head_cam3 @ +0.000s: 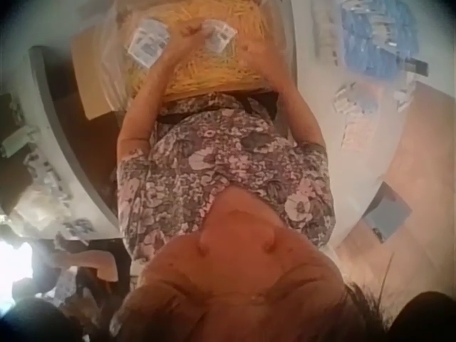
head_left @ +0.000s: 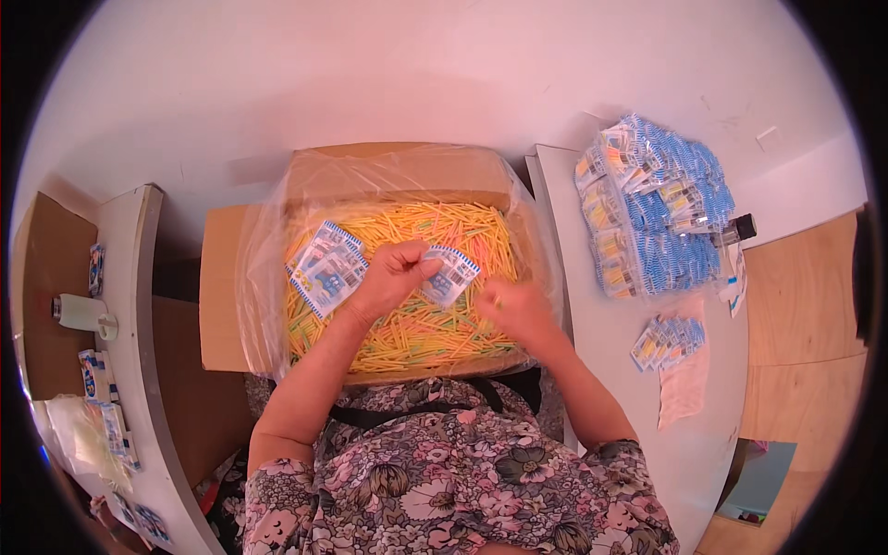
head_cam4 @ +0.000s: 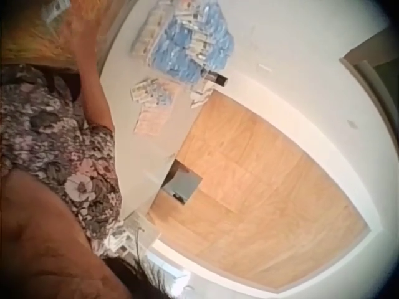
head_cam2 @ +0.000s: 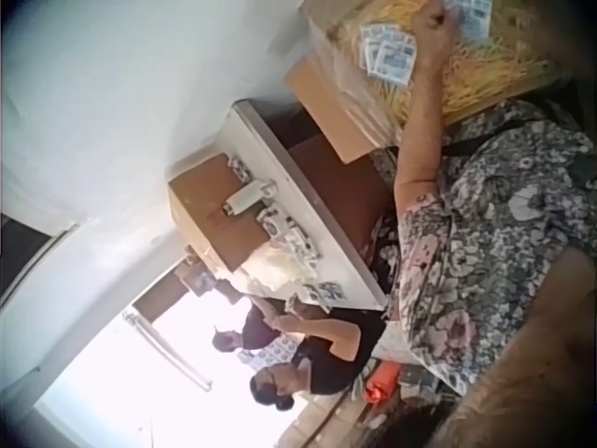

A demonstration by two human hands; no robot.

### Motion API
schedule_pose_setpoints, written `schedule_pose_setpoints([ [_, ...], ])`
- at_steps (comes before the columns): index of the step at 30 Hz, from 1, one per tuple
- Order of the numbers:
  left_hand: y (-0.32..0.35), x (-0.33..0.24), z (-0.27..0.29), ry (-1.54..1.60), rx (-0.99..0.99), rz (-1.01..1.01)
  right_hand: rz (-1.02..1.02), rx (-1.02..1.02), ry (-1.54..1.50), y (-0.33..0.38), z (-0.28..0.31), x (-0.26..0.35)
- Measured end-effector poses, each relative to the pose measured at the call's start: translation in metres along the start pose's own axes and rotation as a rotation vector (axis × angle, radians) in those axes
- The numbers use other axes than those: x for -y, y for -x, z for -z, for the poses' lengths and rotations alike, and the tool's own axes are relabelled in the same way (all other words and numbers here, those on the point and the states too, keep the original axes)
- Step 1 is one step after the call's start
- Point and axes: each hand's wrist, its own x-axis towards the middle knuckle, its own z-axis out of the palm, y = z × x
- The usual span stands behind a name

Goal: Packing small yellow sticks into blue plastic packets.

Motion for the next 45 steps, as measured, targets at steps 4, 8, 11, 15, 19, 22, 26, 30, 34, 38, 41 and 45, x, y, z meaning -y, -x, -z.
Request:
schedule_pose_setpoints([
  [4,0.0,-0.008,-0.006,0.173,-0.069,-0.018,0.086,0.237,0.268,0.014,0.003,0.015],
  [8,0.001,-0.013,-0.006,0.093,-0.062,-0.005,-0.026,0.11,-0.253,-0.019,0.028,0.026],
  [11,0.002,-0.016,-0.008,0.057,-0.027,-0.031,-0.192,0.075,-0.458,-0.042,0.035,0.052],
  [15,0.005,-0.029,-0.012,-0.012,0.081,-0.045,-0.061,0.066,-0.318,-0.06,0.027,0.046],
  [19,0.002,-0.022,-0.011,-0.009,0.115,-0.028,-0.172,0.052,-0.404,-0.066,0.022,0.038],
  [22,0.004,-0.019,-0.009,0.008,0.148,-0.044,-0.106,-0.001,-0.242,-0.065,0.02,0.042],
  [26,0.006,-0.023,-0.011,0.018,0.14,0.002,-0.029,-0.076,-0.013,-0.064,0.016,0.044],
  [30,0.007,-0.033,-0.018,0.158,0.088,0.105,0.152,-0.106,0.056,-0.065,0.006,0.061],
  [34,0.008,-0.033,-0.012,0.037,0.104,0.092,0.363,0.005,0.119,-0.077,0.009,0.065],
  [38,0.007,-0.036,-0.014,-0.049,0.142,0.11,0.484,0.153,0.175,-0.09,0.02,0.071],
  [41,0.004,-0.023,-0.01,-0.123,0.197,0.06,0.619,0.154,0.235,-0.096,0.016,0.066],
  [45,0.002,-0.015,-0.013,-0.13,0.151,0.038,0.624,0.126,0.278,-0.092,0.015,0.065],
])
